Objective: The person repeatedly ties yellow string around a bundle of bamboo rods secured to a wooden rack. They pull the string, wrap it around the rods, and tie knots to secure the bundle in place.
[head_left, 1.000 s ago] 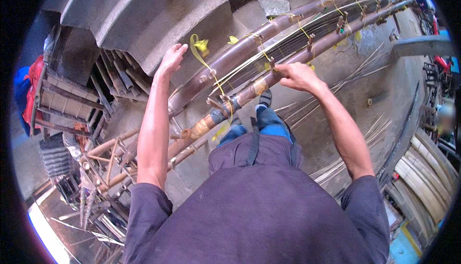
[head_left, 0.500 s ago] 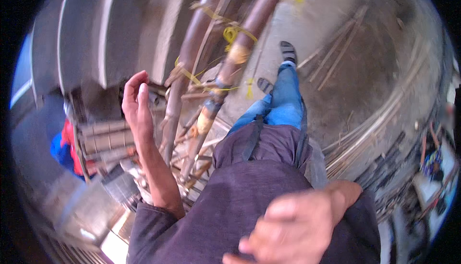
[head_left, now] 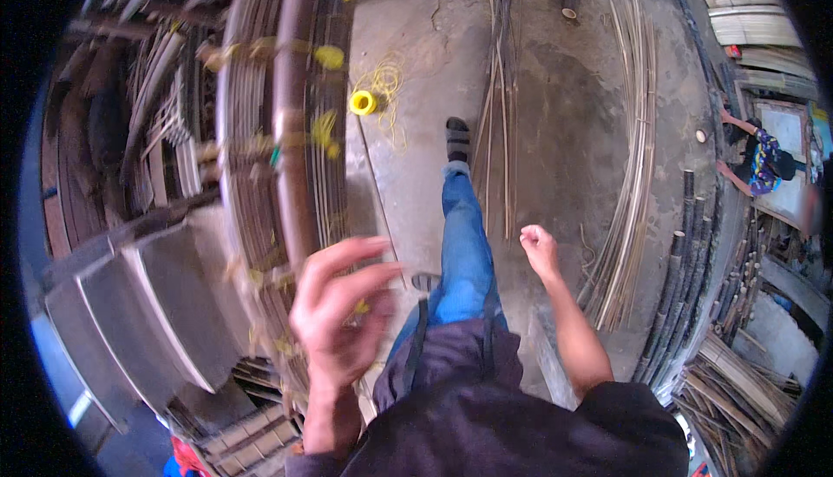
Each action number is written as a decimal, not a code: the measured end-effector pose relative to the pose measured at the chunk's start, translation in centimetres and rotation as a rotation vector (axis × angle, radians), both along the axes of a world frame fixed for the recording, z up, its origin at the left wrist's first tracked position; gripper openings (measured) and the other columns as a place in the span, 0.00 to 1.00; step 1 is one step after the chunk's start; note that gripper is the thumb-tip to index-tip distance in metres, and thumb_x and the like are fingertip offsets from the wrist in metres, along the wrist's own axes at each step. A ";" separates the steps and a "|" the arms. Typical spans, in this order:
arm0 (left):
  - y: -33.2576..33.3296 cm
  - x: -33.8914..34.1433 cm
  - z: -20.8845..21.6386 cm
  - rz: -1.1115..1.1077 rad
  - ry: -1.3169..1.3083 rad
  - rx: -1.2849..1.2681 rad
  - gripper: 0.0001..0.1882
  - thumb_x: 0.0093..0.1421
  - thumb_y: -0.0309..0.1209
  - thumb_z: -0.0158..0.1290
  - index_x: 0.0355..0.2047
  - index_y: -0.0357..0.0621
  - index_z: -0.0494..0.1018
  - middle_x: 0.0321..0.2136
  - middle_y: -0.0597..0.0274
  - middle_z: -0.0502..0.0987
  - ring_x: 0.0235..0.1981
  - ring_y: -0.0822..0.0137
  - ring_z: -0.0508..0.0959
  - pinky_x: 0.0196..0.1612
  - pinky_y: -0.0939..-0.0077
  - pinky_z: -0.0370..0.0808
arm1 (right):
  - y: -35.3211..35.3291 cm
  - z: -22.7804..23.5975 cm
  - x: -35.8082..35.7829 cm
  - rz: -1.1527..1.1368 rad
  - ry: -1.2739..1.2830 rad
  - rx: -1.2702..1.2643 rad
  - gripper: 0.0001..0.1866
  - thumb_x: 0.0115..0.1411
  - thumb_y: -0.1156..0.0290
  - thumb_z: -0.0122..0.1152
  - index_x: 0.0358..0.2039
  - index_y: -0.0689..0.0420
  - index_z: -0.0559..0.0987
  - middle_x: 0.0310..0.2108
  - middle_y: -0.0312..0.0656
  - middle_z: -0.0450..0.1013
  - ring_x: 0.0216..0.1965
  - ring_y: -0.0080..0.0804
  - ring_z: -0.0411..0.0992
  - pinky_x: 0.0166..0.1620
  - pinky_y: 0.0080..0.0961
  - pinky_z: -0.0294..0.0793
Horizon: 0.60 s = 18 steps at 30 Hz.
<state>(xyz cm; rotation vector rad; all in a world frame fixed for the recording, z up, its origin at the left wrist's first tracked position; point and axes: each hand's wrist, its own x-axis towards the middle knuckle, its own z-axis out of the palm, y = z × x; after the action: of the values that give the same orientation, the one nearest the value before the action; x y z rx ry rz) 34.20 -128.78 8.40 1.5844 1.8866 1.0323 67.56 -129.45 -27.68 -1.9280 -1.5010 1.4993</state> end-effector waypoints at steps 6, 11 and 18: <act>8.9 -8.0 -13.4 0.396 0.855 -0.148 0.17 0.58 0.36 0.51 0.44 0.38 0.72 0.54 0.46 0.67 0.59 0.51 0.63 0.62 0.54 0.56 | 8.8 -30.2 0.5 0.058 -0.485 -0.211 0.07 0.51 0.71 0.59 0.20 0.60 0.80 0.19 0.46 0.76 0.23 0.35 0.75 0.28 0.33 0.73; 17.1 -10.1 -21.0 0.658 0.895 -0.490 0.21 0.59 0.42 0.51 0.45 0.38 0.70 0.57 0.46 0.59 0.59 0.50 0.58 0.59 0.55 0.56 | 28.3 -46.1 -5.3 0.364 -0.501 0.182 0.14 0.56 0.63 0.53 0.23 0.60 0.79 0.21 0.51 0.74 0.24 0.44 0.74 0.29 0.39 0.71; 20.8 -10.4 -26.4 0.691 1.095 -0.645 0.23 0.60 0.46 0.50 0.42 0.35 0.72 0.46 0.51 0.66 0.50 0.57 0.65 0.49 0.62 0.65 | 39.1 -53.8 -17.0 0.283 -0.706 -0.199 0.17 0.53 0.59 0.60 0.30 0.62 0.80 0.32 0.55 0.76 0.36 0.53 0.75 0.41 0.43 0.74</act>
<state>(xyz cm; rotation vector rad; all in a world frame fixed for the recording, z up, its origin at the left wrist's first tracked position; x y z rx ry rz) 23.80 -107.97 -18.04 1.1390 3.1465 -0.4632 50.59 -90.34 -81.47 -2.6351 -2.0341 1.1425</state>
